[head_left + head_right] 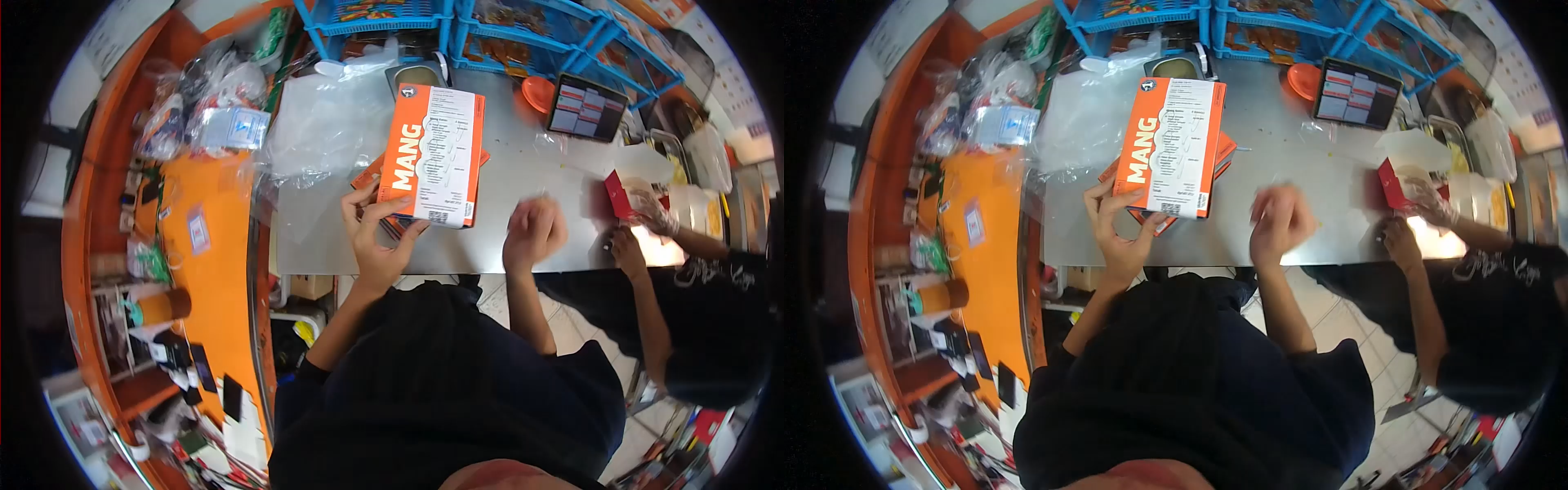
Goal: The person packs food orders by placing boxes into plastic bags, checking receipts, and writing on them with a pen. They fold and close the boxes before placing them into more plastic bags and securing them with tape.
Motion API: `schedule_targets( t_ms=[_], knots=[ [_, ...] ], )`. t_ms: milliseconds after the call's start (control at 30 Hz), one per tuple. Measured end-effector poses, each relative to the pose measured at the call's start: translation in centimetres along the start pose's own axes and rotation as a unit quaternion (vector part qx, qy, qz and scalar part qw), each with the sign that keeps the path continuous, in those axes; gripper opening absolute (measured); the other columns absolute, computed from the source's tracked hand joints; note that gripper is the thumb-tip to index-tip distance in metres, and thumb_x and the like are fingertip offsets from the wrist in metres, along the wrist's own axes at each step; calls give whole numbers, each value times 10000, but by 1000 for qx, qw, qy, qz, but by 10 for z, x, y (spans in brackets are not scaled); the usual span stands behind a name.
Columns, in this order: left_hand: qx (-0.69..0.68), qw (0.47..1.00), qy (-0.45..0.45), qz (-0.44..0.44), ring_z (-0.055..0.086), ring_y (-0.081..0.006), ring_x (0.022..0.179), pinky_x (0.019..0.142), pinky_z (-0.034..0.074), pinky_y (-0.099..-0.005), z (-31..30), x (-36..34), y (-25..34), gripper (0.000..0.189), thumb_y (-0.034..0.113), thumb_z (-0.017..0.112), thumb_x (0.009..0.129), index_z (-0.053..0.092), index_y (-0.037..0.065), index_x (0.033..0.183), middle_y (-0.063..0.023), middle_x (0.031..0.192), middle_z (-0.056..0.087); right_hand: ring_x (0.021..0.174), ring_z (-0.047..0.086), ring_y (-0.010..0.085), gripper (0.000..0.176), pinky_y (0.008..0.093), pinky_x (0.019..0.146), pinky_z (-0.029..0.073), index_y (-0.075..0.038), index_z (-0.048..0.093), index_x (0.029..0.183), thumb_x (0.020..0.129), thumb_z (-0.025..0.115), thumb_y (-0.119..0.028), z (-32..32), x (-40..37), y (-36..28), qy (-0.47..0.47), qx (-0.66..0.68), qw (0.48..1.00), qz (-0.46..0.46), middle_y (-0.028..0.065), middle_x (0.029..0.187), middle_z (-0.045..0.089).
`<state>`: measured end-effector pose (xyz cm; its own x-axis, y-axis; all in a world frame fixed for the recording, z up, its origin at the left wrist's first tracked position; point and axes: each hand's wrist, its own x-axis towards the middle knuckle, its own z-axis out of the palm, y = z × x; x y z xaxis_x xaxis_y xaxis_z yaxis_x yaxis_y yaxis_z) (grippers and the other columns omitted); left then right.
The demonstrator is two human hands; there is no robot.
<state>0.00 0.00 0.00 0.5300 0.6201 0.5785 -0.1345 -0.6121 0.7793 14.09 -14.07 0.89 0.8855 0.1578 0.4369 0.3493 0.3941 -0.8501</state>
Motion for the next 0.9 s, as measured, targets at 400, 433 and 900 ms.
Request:
schedule_targets(
  t_ms=[400, 433, 900],
  knots=[
    [-10, 996, -68, 49, 425, -255, 1071, 924, 302, -413, -26, 13, -21, 339, 203, 823, 703, 687, 207, 1013, -112, 1112, 445, 445, 429, 23, 225, 204, 413, 315, 5, 661, 624, 778, 777, -110, 62, -87, 19, 30, -313, 949, 24, -16, 496, 552],
    [-3, 996, -63, 60, 427, -255, 1059, 920, 301, -412, -26, 14, -22, 339, 205, 818, 708, 686, 210, 1020, -111, 1111, 445, 445, 429, 23, 225, 204, 413, 315, 5, 661, 624, 778, 777, -110, 56, -90, 33, 42, -313, 949, 23, -16, 496, 552],
    [1, 973, -161, 165, 438, -248, 1167, 988, 158, -456, -51, 69, 2, 391, 345, 741, 725, 591, 217, 1062, -72, 1222, 481, 1121, 457, 195, 356, 353, 923, 375, -101, 695, 1008, 691, 828, -194, 60, -38, -13, -20, -156, 985, -67, 69, 1202, 525]
  ],
)
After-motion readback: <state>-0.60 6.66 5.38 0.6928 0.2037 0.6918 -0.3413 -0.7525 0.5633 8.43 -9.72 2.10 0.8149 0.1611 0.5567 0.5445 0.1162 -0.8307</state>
